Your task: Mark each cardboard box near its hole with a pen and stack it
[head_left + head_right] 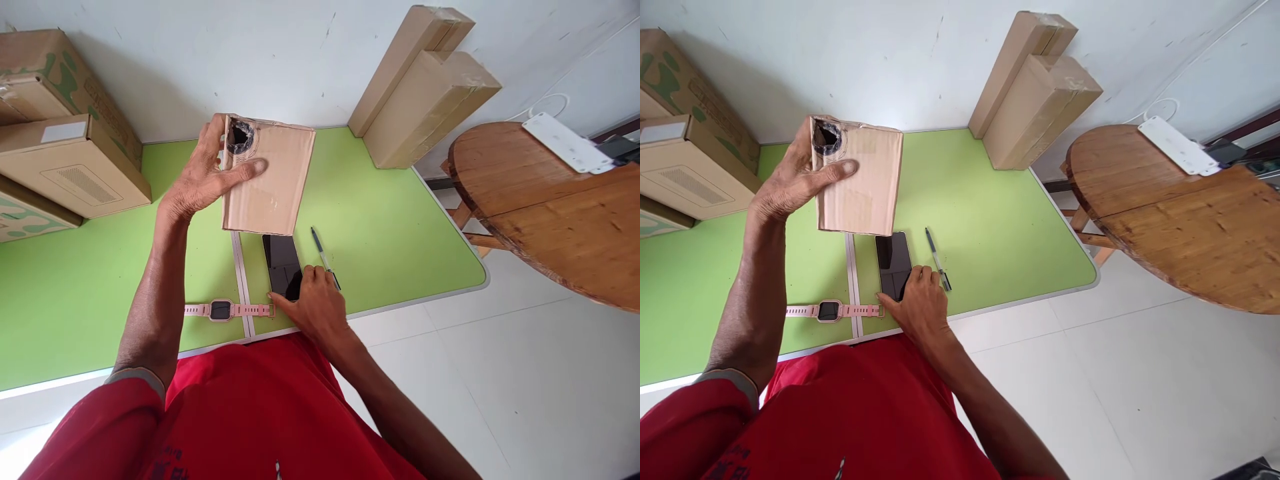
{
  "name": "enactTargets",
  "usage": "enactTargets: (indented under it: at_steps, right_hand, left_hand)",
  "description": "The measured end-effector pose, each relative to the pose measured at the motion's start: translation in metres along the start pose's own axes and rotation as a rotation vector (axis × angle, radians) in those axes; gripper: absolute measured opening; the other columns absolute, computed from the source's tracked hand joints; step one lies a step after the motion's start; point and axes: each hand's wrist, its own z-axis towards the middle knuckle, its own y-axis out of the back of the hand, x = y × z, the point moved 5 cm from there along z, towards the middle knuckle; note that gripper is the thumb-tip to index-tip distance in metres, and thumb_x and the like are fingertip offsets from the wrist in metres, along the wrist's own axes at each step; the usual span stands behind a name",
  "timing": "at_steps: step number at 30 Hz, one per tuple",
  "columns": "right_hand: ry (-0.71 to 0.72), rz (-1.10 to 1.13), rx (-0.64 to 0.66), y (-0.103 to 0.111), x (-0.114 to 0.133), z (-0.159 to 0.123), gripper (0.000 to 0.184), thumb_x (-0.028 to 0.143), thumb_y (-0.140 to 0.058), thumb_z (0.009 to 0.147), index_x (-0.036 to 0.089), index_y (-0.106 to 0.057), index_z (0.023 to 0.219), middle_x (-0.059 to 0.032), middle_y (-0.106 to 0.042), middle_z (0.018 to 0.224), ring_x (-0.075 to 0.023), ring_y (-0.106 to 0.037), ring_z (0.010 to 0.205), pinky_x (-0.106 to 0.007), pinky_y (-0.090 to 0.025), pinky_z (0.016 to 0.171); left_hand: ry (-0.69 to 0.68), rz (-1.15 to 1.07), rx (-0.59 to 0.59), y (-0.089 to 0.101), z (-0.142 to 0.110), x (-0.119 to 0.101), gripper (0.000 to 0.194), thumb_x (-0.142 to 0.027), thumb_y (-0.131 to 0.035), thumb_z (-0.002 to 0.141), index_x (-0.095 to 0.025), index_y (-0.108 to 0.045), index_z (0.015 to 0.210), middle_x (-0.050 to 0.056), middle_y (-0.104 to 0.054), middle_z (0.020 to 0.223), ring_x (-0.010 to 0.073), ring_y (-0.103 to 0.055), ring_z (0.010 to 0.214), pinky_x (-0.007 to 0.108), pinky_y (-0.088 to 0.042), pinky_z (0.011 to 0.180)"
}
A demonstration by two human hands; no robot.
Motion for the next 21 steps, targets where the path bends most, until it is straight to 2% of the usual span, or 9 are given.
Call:
enactTargets:
  at_steps: [2, 4, 9, 11, 15, 18, 21]
  right_hand:
    - [-0.07, 0.019, 0.021, -0.004, 0.013, -0.003, 0.068, 0.059, -0.088, 0.088, 0.008, -0.066, 0.128, -0.0319, -0.071, 0.127, -0.047, -0.069, 0.117, -0.056, -0.062, 0.09]
    - [-0.115, 0.038, 0.026, -0.006, 0.022, 0.0, 0.063, 0.052, -0.085, 0.09, 0.008, -0.063, 0.129, -0.0321, -0.069, 0.13, -0.0481, -0.067, 0.121, -0.06, -0.061, 0.093]
    - [-0.228, 0.165, 0.101, -0.004, 0.018, 0.01, 0.054, 0.042, -0.084, 0.086, 0.014, -0.058, 0.123, -0.0275, -0.067, 0.134, -0.0432, -0.07, 0.124, -0.048, -0.062, 0.089]
    - [-0.244, 0.212, 0.134, -0.002, 0.012, 0.012, 0.055, 0.04, -0.085, 0.084, 0.016, -0.055, 0.123, -0.0233, -0.071, 0.127, -0.0402, -0.074, 0.114, -0.045, -0.06, 0.084]
    - [-0.282, 0.328, 0.18, -0.002, -0.01, 0.01, 0.053, 0.036, -0.087, 0.078, 0.022, -0.052, 0.114, -0.0089, -0.072, 0.093, -0.0352, -0.073, 0.089, -0.044, -0.058, 0.075]
    - [-0.329, 0.605, 0.168, -0.004, -0.03, 0.007, 0.046, 0.036, -0.089, 0.073, 0.028, -0.049, 0.095, -0.0017, -0.066, 0.084, -0.0286, -0.069, 0.082, -0.041, -0.059, 0.067]
    - [-0.347, 1.06, 0.28, -0.012, -0.04, 0.003, 0.048, 0.041, -0.094, 0.068, 0.026, -0.055, 0.092, 0.0005, -0.068, 0.087, -0.0218, -0.069, 0.076, -0.034, -0.059, 0.058]
  left_hand:
    - [0.012, 0.003, 0.003, 0.0, 0.001, 0.0, 0.067, -0.081, -0.085, 0.083, -0.031, -0.055, 0.116, 0.007, -0.062, 0.131, 0.0336, -0.056, 0.131, 0.067, -0.046, 0.119]
    - [0.021, 0.007, 0.011, 0.0, 0.0, -0.003, 0.066, -0.08, -0.084, 0.083, -0.031, -0.055, 0.116, 0.006, -0.061, 0.13, 0.0341, -0.055, 0.132, 0.067, -0.046, 0.119]
    - [0.025, 0.04, 0.009, -0.001, -0.003, -0.009, 0.063, -0.077, -0.083, 0.084, -0.031, -0.056, 0.118, 0.006, -0.061, 0.13, 0.0322, -0.055, 0.128, 0.067, -0.047, 0.116]
    - [0.016, 0.045, 0.006, -0.001, -0.003, -0.009, 0.065, -0.078, -0.083, 0.084, -0.031, -0.056, 0.119, 0.006, -0.061, 0.129, 0.0319, -0.055, 0.127, 0.066, -0.048, 0.115]
    - [-0.009, 0.047, -0.006, -0.001, -0.004, -0.008, 0.067, -0.081, -0.081, 0.085, -0.029, -0.056, 0.119, 0.006, -0.062, 0.128, 0.0312, -0.056, 0.126, 0.065, -0.049, 0.114]
    - [-0.025, 0.051, -0.016, -0.001, -0.004, -0.009, 0.068, -0.084, -0.082, 0.084, -0.029, -0.057, 0.116, 0.006, -0.063, 0.125, 0.0318, -0.056, 0.126, 0.065, -0.05, 0.113]
    - [-0.003, 0.055, -0.012, -0.001, -0.005, -0.009, 0.067, -0.085, -0.08, 0.085, -0.03, -0.058, 0.118, 0.007, -0.063, 0.127, 0.0338, -0.059, 0.128, 0.066, -0.051, 0.112]
